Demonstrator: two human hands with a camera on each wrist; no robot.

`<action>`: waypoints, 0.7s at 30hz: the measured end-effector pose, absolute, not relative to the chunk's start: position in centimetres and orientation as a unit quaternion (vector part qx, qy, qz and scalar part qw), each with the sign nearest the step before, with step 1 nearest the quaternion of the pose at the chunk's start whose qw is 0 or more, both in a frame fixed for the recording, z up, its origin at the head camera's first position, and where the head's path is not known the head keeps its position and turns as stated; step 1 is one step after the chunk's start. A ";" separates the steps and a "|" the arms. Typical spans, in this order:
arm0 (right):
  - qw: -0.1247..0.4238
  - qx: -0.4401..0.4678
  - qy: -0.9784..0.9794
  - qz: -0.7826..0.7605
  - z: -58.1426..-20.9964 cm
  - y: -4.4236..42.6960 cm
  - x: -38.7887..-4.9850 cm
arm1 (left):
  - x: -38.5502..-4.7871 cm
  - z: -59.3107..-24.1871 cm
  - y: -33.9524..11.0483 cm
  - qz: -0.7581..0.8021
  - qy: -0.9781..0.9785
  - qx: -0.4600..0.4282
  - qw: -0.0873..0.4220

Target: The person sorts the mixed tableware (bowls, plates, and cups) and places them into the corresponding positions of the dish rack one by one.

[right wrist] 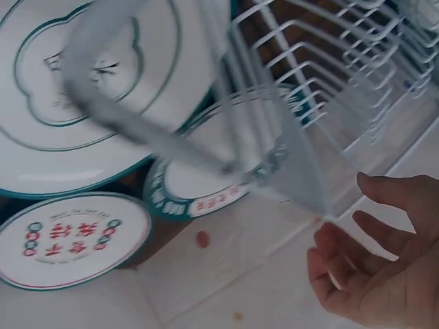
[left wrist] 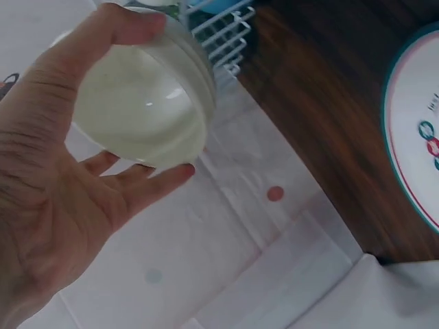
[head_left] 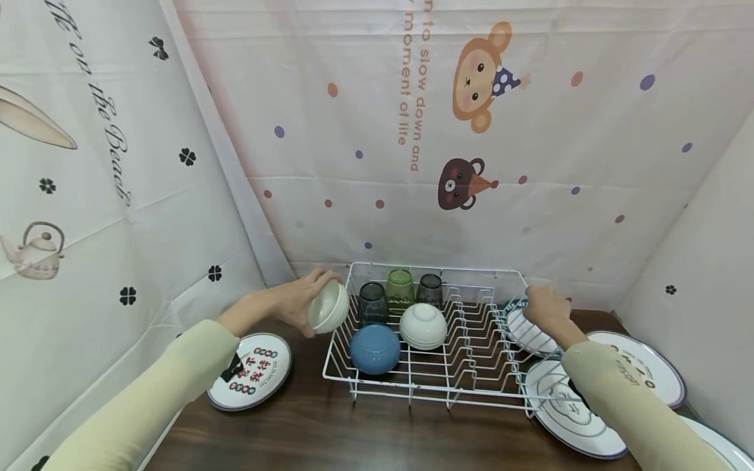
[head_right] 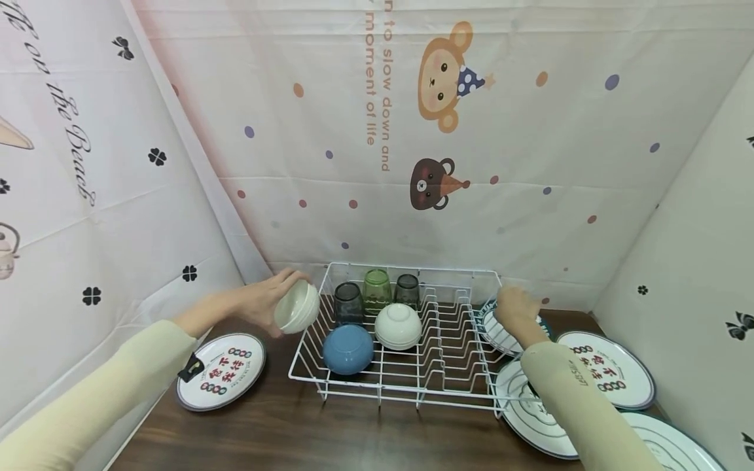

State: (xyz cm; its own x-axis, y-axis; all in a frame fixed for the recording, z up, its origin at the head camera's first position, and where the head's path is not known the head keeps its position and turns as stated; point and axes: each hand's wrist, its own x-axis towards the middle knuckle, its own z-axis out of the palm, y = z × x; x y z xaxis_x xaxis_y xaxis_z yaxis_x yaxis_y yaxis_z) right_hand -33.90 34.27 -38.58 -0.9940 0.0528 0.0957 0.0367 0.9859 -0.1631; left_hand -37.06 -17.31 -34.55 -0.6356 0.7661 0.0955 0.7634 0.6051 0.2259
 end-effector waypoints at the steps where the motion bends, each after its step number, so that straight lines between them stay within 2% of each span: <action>1: 0.058 -0.022 -0.995 0.079 -38.6 33.7 -33.9 | -37.2 -34.6 -17.0 0.136 0.889 0.437 -0.003; 7: 0.085 -0.003 -0.992 0.097 -37.2 28.5 -34.5 | -37.7 -34.6 -14.8 0.193 0.867 0.458 -0.040; 13: 0.074 0.119 -0.973 0.182 -35.5 23.1 -34.4 | -37.9 -34.6 -12.2 0.260 0.847 0.462 -0.047; 17: -0.026 0.144 -0.912 0.382 -34.9 20.3 -34.0 | -37.9 -35.1 -10.8 0.306 0.833 0.459 -0.038; 21: -0.124 0.100 -0.804 0.573 -34.5 18.3 -33.4 | -37.9 -35.4 -9.9 0.333 0.826 0.453 -0.025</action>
